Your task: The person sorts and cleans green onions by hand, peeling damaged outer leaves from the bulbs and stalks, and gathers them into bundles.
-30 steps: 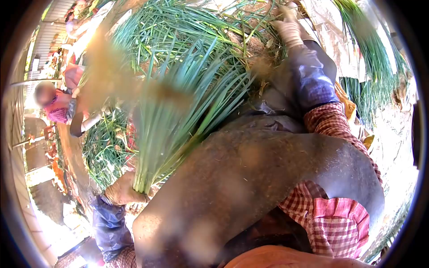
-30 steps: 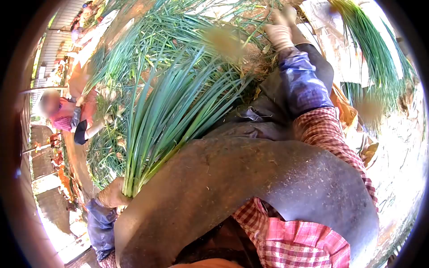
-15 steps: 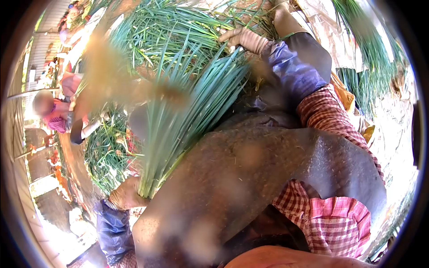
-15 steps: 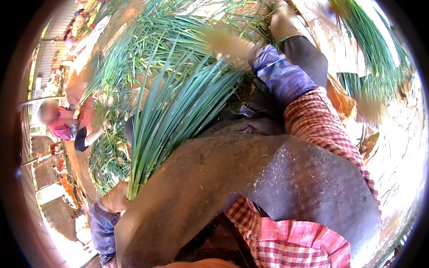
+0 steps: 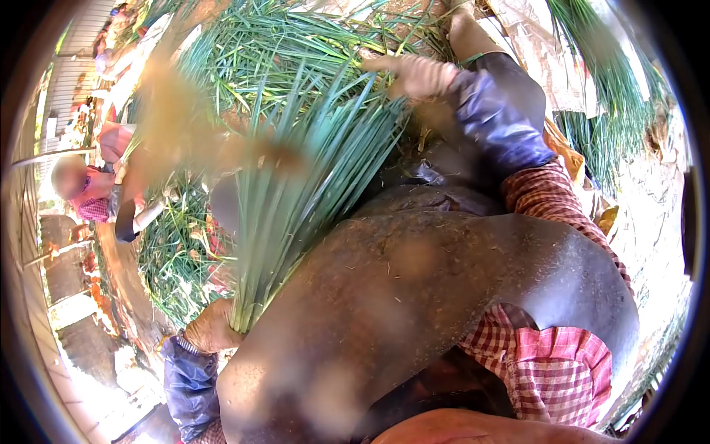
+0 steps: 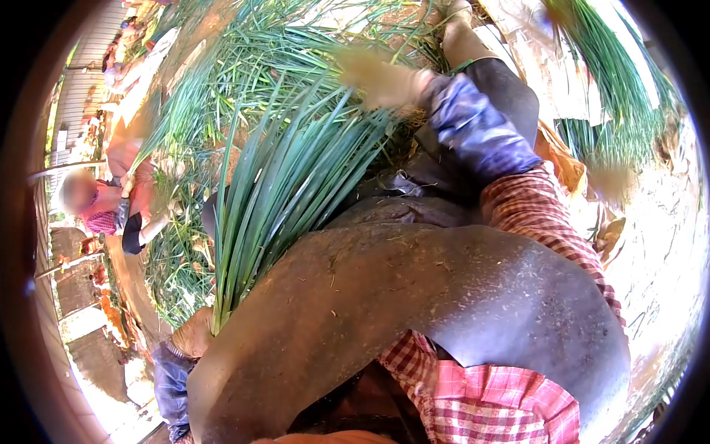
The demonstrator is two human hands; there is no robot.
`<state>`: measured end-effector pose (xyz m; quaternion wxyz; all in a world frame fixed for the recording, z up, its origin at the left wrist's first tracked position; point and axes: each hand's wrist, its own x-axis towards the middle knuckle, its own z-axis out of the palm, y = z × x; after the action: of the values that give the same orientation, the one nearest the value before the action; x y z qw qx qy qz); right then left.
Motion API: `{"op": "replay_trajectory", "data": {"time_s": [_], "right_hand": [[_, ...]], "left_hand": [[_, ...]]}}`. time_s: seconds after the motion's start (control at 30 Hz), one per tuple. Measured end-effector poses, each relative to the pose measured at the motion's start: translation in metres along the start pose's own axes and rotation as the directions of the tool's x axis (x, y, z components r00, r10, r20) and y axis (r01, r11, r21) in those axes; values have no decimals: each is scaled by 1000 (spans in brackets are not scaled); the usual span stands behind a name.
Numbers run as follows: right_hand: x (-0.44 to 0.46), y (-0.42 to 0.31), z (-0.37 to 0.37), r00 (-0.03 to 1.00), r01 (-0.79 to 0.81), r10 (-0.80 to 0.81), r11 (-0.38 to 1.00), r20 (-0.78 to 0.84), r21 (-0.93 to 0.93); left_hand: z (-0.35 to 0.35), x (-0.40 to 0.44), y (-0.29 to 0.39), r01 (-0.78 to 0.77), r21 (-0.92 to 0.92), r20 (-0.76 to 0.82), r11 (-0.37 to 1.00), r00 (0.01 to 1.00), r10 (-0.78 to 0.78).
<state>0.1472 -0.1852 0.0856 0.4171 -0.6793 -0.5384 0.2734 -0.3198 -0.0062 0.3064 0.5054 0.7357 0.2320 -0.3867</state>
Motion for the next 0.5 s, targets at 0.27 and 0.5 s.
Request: {"op": "replay_trajectory", "data": {"time_s": [0.27,0.5], "right_hand": [[10,-15,39,929,-356,365,829,66,432],[11,82,8,934,-216,180,973,-309,-86]], "left_hand": [[10,-6,21,-20,223,-73,975,997,37],[-5,-12,18,84,634,-259,768,960,110]]}}
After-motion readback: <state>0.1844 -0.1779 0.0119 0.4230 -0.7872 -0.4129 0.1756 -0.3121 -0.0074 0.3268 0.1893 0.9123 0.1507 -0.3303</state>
